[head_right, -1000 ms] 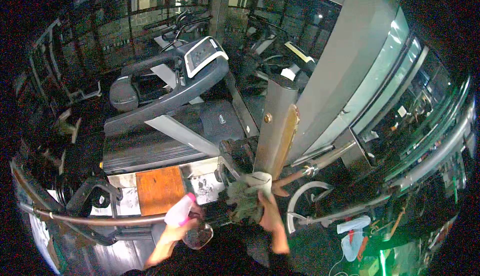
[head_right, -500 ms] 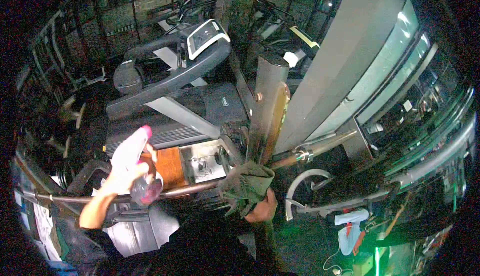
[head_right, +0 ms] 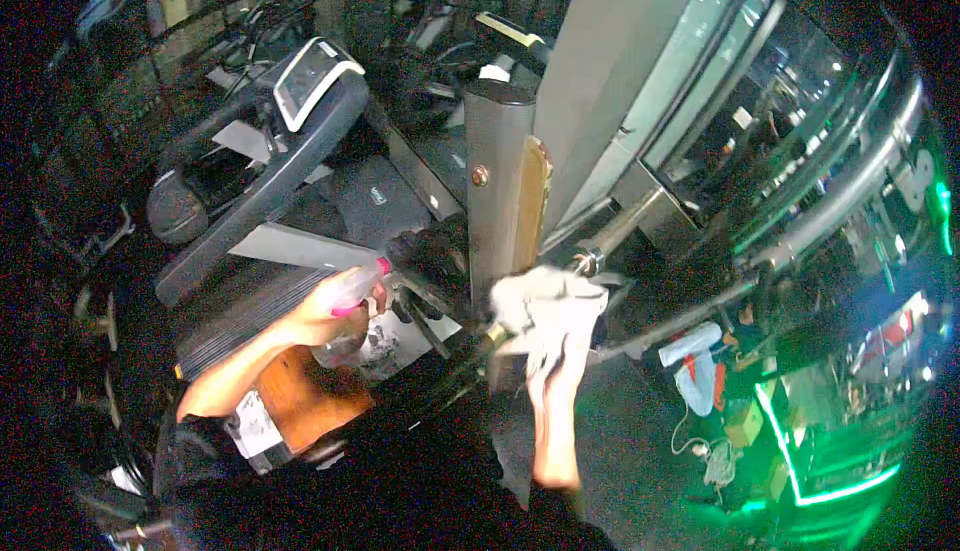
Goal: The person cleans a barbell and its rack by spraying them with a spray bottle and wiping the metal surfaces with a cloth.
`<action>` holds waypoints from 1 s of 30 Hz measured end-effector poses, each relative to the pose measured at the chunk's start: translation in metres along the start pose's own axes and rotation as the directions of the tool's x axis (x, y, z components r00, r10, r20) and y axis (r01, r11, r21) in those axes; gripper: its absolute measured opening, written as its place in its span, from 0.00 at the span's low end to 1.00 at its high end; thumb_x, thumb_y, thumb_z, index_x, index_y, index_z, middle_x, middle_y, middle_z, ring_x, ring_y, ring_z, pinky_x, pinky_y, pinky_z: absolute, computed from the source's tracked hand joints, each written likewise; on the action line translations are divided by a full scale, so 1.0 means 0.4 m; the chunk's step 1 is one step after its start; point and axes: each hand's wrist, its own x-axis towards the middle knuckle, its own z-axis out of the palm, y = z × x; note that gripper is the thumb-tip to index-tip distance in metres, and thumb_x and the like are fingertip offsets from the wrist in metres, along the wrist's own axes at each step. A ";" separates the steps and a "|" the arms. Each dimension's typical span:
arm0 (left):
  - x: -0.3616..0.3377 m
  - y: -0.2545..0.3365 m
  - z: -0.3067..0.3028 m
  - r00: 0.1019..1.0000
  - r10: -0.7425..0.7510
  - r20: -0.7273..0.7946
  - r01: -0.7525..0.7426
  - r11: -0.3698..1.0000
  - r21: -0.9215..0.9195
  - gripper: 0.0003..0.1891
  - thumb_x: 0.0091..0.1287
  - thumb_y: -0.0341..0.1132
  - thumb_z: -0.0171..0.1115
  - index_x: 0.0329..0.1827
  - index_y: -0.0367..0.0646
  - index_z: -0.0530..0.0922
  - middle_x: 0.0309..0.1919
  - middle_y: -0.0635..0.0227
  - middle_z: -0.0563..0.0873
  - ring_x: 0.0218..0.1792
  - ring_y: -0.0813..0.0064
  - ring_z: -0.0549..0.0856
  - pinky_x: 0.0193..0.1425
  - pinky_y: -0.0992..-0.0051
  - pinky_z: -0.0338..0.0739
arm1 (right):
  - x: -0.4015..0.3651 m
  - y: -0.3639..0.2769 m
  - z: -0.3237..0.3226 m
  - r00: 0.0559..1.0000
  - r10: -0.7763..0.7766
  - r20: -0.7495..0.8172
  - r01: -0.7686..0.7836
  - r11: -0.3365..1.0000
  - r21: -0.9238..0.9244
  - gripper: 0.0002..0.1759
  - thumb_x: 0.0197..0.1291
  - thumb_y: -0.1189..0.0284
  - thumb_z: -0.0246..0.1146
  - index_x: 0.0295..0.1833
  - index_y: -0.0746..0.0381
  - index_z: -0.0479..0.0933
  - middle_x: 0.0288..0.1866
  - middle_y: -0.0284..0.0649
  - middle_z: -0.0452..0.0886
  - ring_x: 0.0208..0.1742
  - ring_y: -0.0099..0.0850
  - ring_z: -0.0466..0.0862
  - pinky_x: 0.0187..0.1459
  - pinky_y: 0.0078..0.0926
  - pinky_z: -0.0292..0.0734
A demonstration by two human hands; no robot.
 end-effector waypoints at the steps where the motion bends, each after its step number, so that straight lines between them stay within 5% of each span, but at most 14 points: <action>1: -0.014 -0.018 0.001 0.995 -0.094 0.013 0.095 0.969 -0.227 0.18 0.59 0.21 0.58 0.53 0.42 0.72 0.39 0.70 0.78 0.28 0.83 0.77 0.33 0.80 0.74 | 0.029 0.015 0.064 0.950 -0.248 -0.192 0.235 0.968 -0.092 0.24 0.62 0.64 0.61 0.62 0.57 0.65 0.35 0.34 0.77 0.29 0.24 0.76 0.24 0.20 0.74; 2: -0.019 -0.032 0.001 0.998 -0.065 0.005 0.065 0.979 -0.192 0.18 0.61 0.22 0.58 0.55 0.42 0.71 0.40 0.70 0.78 0.29 0.84 0.77 0.32 0.81 0.74 | 0.088 0.010 0.007 0.872 -0.472 0.131 0.452 0.673 -0.586 0.26 0.61 0.71 0.62 0.63 0.58 0.63 0.40 0.36 0.77 0.37 0.24 0.77 0.36 0.20 0.76; 4: -0.039 -0.093 0.004 0.996 -0.089 0.004 0.086 0.955 -0.283 0.19 0.66 0.26 0.58 0.60 0.42 0.68 0.41 0.68 0.78 0.31 0.84 0.77 0.32 0.79 0.76 | 0.136 -0.027 0.145 0.556 -0.547 0.625 0.777 0.077 -0.624 0.31 0.54 0.79 0.62 0.64 0.62 0.63 0.52 0.46 0.76 0.54 0.36 0.76 0.61 0.37 0.67; 5: -0.042 -0.105 0.001 0.996 -0.084 0.012 0.084 0.951 -0.297 0.19 0.66 0.26 0.58 0.60 0.42 0.68 0.41 0.68 0.78 0.31 0.84 0.77 0.32 0.79 0.76 | 0.178 -0.049 0.221 0.243 -0.483 0.841 0.851 -0.310 -0.424 0.30 0.49 0.82 0.63 0.61 0.63 0.67 0.56 0.54 0.75 0.62 0.45 0.73 0.67 0.42 0.60; 6: -0.045 -0.116 0.005 0.998 -0.061 -0.005 0.056 0.940 -0.337 0.20 0.66 0.26 0.57 0.61 0.42 0.67 0.41 0.68 0.78 0.31 0.83 0.77 0.32 0.79 0.77 | 0.210 -0.073 0.265 0.152 -0.182 0.971 0.785 -0.575 -0.231 0.32 0.43 0.83 0.63 0.60 0.62 0.70 0.61 0.56 0.71 0.68 0.51 0.67 0.70 0.45 0.56; 7: -0.048 -0.125 0.007 0.999 -0.040 -0.024 0.028 0.926 -0.376 0.20 0.67 0.26 0.57 0.61 0.42 0.67 0.42 0.67 0.78 0.31 0.83 0.78 0.32 0.79 0.77 | 0.236 -0.065 0.283 0.332 0.101 0.938 0.616 -0.776 -0.135 0.35 0.43 0.79 0.63 0.63 0.58 0.69 0.64 0.51 0.69 0.68 0.51 0.66 0.69 0.49 0.57; 10: -0.069 -0.156 0.005 0.994 -0.108 -0.025 0.089 0.915 -0.393 0.21 0.67 0.26 0.57 0.62 0.42 0.66 0.43 0.66 0.78 0.32 0.83 0.76 0.33 0.80 0.75 | 0.248 -0.034 0.316 0.306 0.270 0.913 0.605 -0.795 0.032 0.27 0.51 0.75 0.59 0.60 0.57 0.72 0.63 0.45 0.72 0.63 0.46 0.72 0.68 0.49 0.60; 13: -0.073 -0.187 0.001 0.994 -0.039 -0.100 0.010 0.962 -0.273 0.21 0.67 0.28 0.58 0.62 0.43 0.67 0.43 0.68 0.77 0.33 0.84 0.75 0.36 0.81 0.72 | 0.267 0.019 0.232 0.260 0.637 0.726 0.814 -0.549 0.189 0.23 0.56 0.71 0.55 0.59 0.55 0.71 0.64 0.39 0.73 0.65 0.37 0.71 0.65 0.37 0.65; 17: -0.079 -0.221 0.010 0.978 -0.197 -0.069 0.119 0.797 -0.593 0.20 0.68 0.30 0.58 0.62 0.43 0.67 0.44 0.68 0.77 0.32 0.85 0.74 0.36 0.80 0.72 | 0.278 0.168 0.114 0.328 0.878 0.349 0.827 -0.446 0.343 0.17 0.62 0.68 0.50 0.56 0.58 0.72 0.62 0.40 0.75 0.67 0.35 0.69 0.63 0.30 0.65; 19: -0.082 -0.218 0.005 0.991 -0.104 -0.084 0.039 0.827 -0.560 0.19 0.68 0.29 0.56 0.62 0.43 0.66 0.43 0.68 0.77 0.30 0.85 0.75 0.35 0.79 0.73 | 0.269 0.184 0.179 0.408 0.904 0.129 0.840 -0.427 0.333 0.19 0.65 0.68 0.47 0.59 0.60 0.70 0.65 0.46 0.71 0.70 0.37 0.66 0.64 0.34 0.62; 21: -0.090 -0.208 -0.007 0.991 -0.088 -0.099 0.027 0.864 -0.503 0.19 0.68 0.28 0.55 0.61 0.43 0.66 0.42 0.68 0.77 0.29 0.84 0.75 0.34 0.79 0.74 | 0.263 0.180 0.208 0.446 0.863 0.238 0.652 -0.495 0.575 0.21 0.65 0.67 0.47 0.61 0.62 0.68 0.69 0.50 0.66 0.72 0.41 0.63 0.67 0.43 0.57; 23: -0.107 -0.209 -0.013 0.990 -0.082 -0.115 0.022 0.892 -0.452 0.19 0.68 0.28 0.55 0.61 0.42 0.65 0.42 0.67 0.77 0.27 0.83 0.76 0.33 0.78 0.75 | 0.235 0.144 0.324 0.593 0.711 0.378 0.541 -0.700 0.467 0.26 0.64 0.66 0.48 0.67 0.63 0.63 0.71 0.49 0.62 0.74 0.45 0.58 0.73 0.46 0.46; 25: -0.125 -0.214 -0.015 0.979 -0.137 -0.152 0.064 0.910 -0.409 0.17 0.68 0.27 0.54 0.60 0.42 0.66 0.41 0.66 0.78 0.26 0.82 0.77 0.31 0.79 0.75 | 0.264 0.130 0.365 0.544 0.631 0.553 0.480 -0.775 0.412 0.29 0.63 0.65 0.49 0.69 0.63 0.61 0.72 0.47 0.62 0.75 0.45 0.56 0.74 0.46 0.43; 30: -0.121 -0.227 0.009 0.968 -0.211 -0.135 0.112 0.846 -0.521 0.18 0.67 0.26 0.55 0.59 0.42 0.66 0.39 0.66 0.79 0.26 0.82 0.77 0.31 0.79 0.76 | 0.298 0.280 0.145 0.494 0.869 0.027 0.686 -0.409 0.602 0.20 0.66 0.64 0.46 0.62 0.54 0.71 0.65 0.39 0.72 0.73 0.40 0.61 0.73 0.50 0.44</action>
